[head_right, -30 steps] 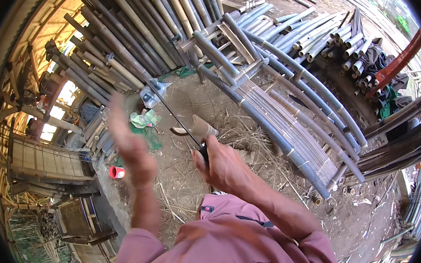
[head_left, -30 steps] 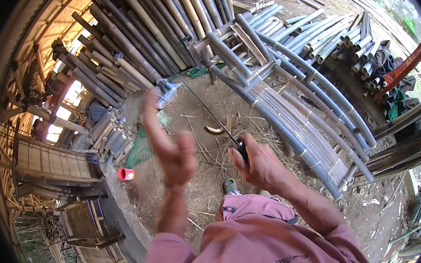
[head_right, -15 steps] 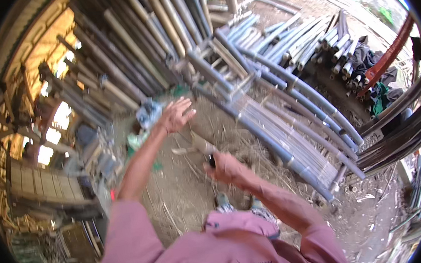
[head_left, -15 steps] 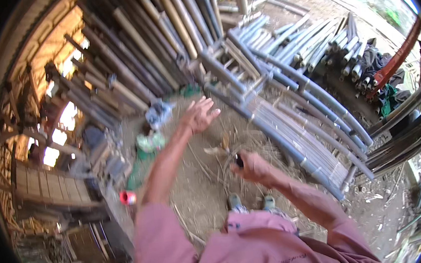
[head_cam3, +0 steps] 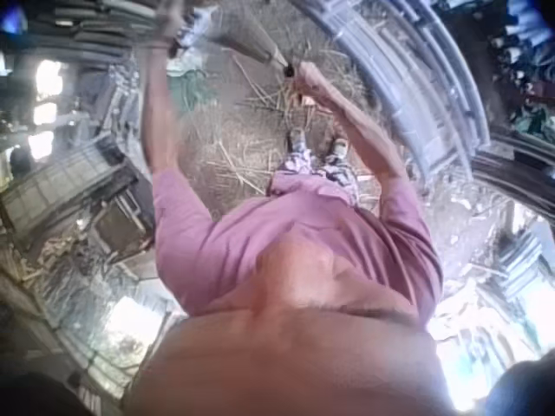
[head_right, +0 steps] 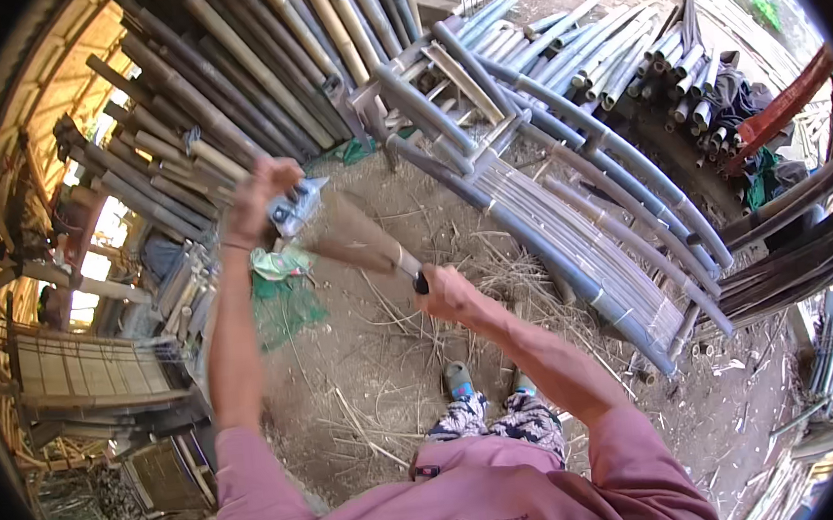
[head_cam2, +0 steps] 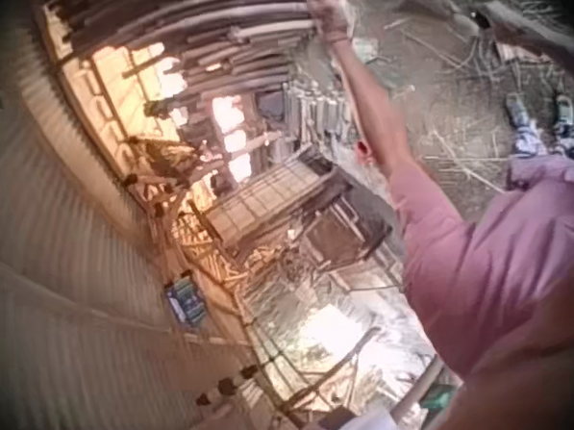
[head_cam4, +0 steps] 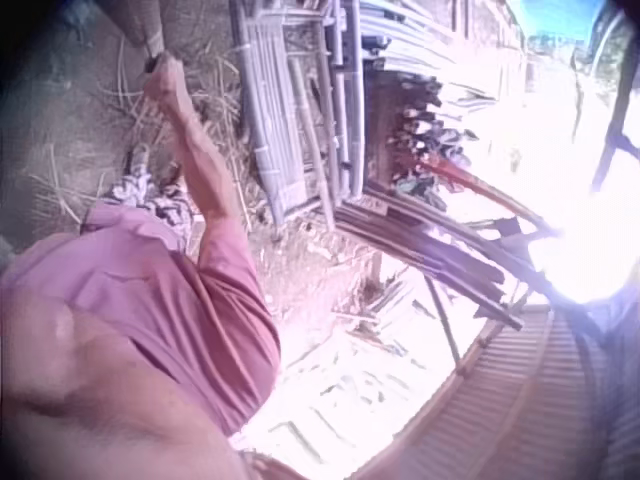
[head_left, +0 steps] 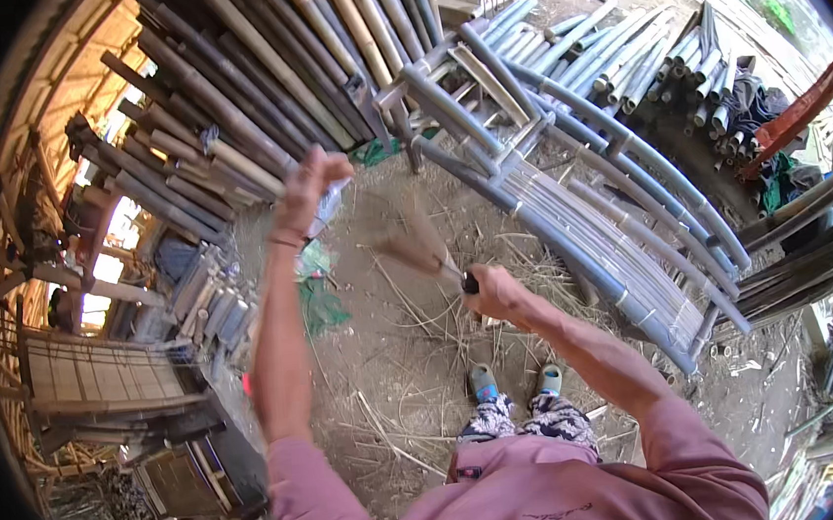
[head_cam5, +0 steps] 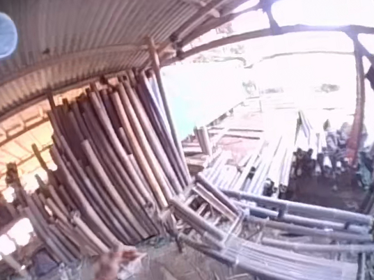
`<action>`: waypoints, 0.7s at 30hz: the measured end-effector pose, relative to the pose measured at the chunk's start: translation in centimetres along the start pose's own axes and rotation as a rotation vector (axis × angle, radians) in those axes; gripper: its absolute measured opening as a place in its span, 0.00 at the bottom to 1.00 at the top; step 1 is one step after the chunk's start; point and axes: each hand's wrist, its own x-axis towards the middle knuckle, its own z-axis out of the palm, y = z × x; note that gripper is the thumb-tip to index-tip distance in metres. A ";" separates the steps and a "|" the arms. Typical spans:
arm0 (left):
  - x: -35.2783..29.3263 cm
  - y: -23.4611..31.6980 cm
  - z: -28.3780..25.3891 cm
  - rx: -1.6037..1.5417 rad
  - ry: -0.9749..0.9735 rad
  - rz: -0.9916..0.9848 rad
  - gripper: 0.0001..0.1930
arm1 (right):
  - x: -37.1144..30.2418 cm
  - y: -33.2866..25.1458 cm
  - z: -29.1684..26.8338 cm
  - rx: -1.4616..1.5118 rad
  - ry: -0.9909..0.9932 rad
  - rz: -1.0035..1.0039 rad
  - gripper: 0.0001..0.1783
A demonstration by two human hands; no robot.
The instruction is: The person constructs bamboo furniture, specifically a bench or chair, by using a large knife to notch and shave a bamboo pole and then fitting it into a pre-existing bamboo frame.
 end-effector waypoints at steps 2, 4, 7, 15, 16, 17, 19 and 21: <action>-0.9 9.0 3.3 0.123 -0.282 0.264 0.24 | 2.5 1.2 -1.1 -0.114 0.112 -0.113 0.15; -2.3 14.0 5.4 0.973 -0.311 0.150 0.21 | 3.8 -2.5 -1.6 0.025 -0.014 0.000 0.18; 1.8 8.8 6.4 1.200 0.020 0.393 0.19 | 7.7 -2.9 -2.0 -0.065 0.032 -0.102 0.20; 8.2 5.3 5.3 1.155 0.352 0.418 0.17 | 12.7 -3.3 -2.0 -0.376 0.114 -0.110 0.17; 8.5 4.7 5.3 1.125 0.363 0.405 0.17 | 13.4 -2.8 -2.2 -0.385 0.117 -0.127 0.17; 8.6 4.0 5.0 1.099 0.373 0.388 0.16 | 14.1 -2.2 -2.3 -0.363 0.052 -0.170 0.15; 6.8 4.7 3.7 1.099 0.380 0.389 0.15 | 14.9 -4.1 -2.5 -0.154 -0.057 -0.189 0.16; 4.9 3.6 3.6 0.831 0.397 0.167 0.17 | 14.8 -1.2 0.0 0.011 -0.057 -0.252 0.17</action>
